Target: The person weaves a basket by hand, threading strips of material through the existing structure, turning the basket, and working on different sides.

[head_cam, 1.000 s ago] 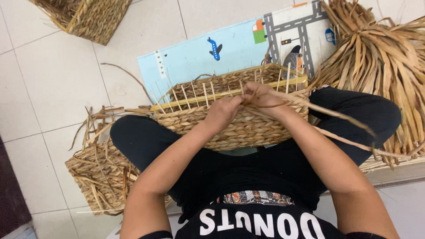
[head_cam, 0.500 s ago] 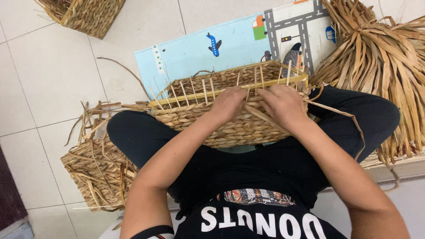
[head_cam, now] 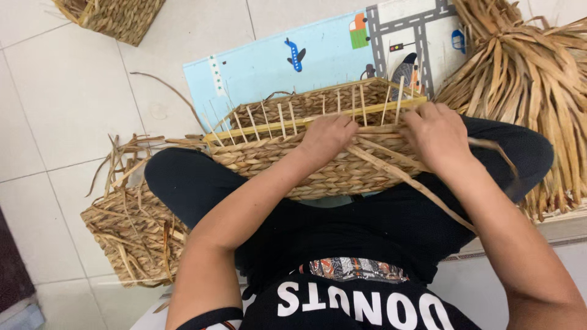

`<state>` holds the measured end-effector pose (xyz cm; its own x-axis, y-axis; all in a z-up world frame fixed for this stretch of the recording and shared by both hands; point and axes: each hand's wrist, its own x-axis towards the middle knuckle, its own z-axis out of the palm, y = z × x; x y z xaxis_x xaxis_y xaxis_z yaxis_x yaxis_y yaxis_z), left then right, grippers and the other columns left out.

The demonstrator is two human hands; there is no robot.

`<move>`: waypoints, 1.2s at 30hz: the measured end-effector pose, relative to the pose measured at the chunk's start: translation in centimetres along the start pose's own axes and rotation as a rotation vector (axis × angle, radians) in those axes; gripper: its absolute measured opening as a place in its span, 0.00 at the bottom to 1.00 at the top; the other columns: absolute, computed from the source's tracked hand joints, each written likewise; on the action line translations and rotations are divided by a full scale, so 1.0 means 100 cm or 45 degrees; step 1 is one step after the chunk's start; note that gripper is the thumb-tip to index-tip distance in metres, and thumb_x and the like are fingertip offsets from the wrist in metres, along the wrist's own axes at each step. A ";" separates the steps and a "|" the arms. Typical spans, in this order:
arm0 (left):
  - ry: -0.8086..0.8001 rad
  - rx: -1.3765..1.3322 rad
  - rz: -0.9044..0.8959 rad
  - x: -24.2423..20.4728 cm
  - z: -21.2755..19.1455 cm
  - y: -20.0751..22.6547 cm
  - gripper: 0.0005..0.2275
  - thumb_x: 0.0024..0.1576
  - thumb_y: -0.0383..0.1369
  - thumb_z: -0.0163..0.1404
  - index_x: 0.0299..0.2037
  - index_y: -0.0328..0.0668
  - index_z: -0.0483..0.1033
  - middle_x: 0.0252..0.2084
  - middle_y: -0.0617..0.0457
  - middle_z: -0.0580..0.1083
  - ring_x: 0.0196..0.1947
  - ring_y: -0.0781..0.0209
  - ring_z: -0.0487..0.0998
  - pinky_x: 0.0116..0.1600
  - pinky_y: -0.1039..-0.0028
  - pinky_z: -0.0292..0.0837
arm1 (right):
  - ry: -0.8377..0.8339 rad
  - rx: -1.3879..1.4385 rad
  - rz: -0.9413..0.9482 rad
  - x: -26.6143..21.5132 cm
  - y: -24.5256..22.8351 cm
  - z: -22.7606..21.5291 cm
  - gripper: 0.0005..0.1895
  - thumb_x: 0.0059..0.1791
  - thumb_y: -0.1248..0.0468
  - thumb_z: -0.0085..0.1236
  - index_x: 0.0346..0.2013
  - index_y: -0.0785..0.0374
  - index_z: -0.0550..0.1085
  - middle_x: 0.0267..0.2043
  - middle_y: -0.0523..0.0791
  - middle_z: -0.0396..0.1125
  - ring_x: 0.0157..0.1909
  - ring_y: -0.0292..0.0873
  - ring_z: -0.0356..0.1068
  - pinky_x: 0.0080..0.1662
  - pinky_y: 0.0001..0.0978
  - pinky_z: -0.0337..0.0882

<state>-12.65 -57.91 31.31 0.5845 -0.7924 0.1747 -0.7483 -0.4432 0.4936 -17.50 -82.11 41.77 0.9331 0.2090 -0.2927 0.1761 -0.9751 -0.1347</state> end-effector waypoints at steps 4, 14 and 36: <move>-0.114 -0.099 -0.156 0.012 -0.013 0.002 0.03 0.55 0.28 0.56 0.35 0.42 0.75 0.33 0.49 0.77 0.33 0.51 0.79 0.34 0.61 0.73 | 0.185 0.062 -0.286 -0.015 -0.032 0.011 0.12 0.41 0.54 0.61 0.31 0.59 0.79 0.33 0.47 0.72 0.40 0.48 0.73 0.43 0.43 0.74; -0.808 -0.335 -0.719 0.055 -0.050 0.017 0.09 0.59 0.38 0.51 0.43 0.46 0.79 0.31 0.51 0.77 0.32 0.58 0.77 0.40 0.61 0.74 | 0.849 -0.141 -0.324 0.027 -0.029 0.012 0.04 0.53 0.65 0.60 0.34 0.59 0.76 0.40 0.44 0.70 0.46 0.44 0.71 0.48 0.39 0.68; 0.155 0.004 -0.164 -0.010 -0.002 0.012 0.01 0.61 0.27 0.49 0.39 0.39 0.70 0.25 0.50 0.72 0.26 0.54 0.76 0.27 0.64 0.71 | -0.523 1.261 0.643 0.072 -0.048 0.018 0.24 0.55 0.62 0.50 0.66 0.40 0.64 0.39 0.37 0.67 0.27 0.40 0.70 0.26 0.26 0.73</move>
<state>-14.06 -57.55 31.92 0.7091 -0.6725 0.2119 -0.6657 -0.5394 0.5157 -12.21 -75.77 38.62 0.6249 0.0007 -0.7807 -0.6714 -0.5097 -0.5379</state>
